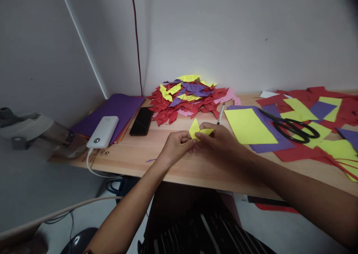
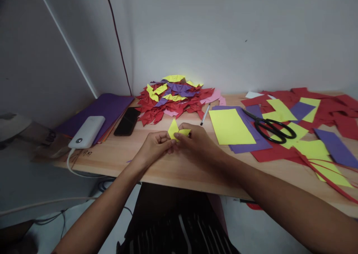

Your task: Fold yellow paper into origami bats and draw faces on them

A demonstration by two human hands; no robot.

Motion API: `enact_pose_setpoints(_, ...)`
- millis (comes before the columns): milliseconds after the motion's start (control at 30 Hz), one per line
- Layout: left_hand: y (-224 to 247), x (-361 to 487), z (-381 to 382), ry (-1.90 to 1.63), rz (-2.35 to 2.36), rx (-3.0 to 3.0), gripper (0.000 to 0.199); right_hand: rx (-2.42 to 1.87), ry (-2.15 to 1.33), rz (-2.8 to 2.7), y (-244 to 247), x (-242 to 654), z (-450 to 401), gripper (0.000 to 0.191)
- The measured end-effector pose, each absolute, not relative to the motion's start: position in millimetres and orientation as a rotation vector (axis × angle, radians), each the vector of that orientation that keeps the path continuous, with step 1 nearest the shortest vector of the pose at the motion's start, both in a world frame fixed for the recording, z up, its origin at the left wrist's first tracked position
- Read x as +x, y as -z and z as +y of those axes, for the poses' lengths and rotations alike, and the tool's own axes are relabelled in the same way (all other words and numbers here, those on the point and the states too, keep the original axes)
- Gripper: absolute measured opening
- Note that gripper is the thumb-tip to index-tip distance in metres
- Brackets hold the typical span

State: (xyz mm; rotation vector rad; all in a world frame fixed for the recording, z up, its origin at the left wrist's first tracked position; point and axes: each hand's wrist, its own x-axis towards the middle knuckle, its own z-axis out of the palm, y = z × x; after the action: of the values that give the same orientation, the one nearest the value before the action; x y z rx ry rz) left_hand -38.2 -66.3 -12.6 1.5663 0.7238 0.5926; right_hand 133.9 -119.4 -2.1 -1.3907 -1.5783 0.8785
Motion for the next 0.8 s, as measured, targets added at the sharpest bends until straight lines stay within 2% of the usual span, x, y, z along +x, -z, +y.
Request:
enact_pose_setpoints(167, 7.1, -40.0, -68.6, -0.56, 0.777, 1.58, 0.027, -1.391, -0.881, -1.565, 3.4, 133.1, -120.1, 0.017)
enact_pose_setpoints(300, 5.6, -41.1, -70.5, -0.55, 0.744, 1.616, 0.024, -1.36, -0.965, -1.564, 3.7, 132.3, -120.4, 0.016)
enact_pose_setpoints(567, 6.1, -39.1, -69.4, -0.549, 0.761, 1.556, 0.029, -1.37, -0.89, -1.613, 1.3, 135.2, -119.1, 0.021)
enact_pose_setpoints(800, 9.5, -40.3, -68.8, -0.508, 0.744, 1.71, 0.022, -1.385, -0.955, -1.59, 6.3, 135.3, -117.7, 0.022)
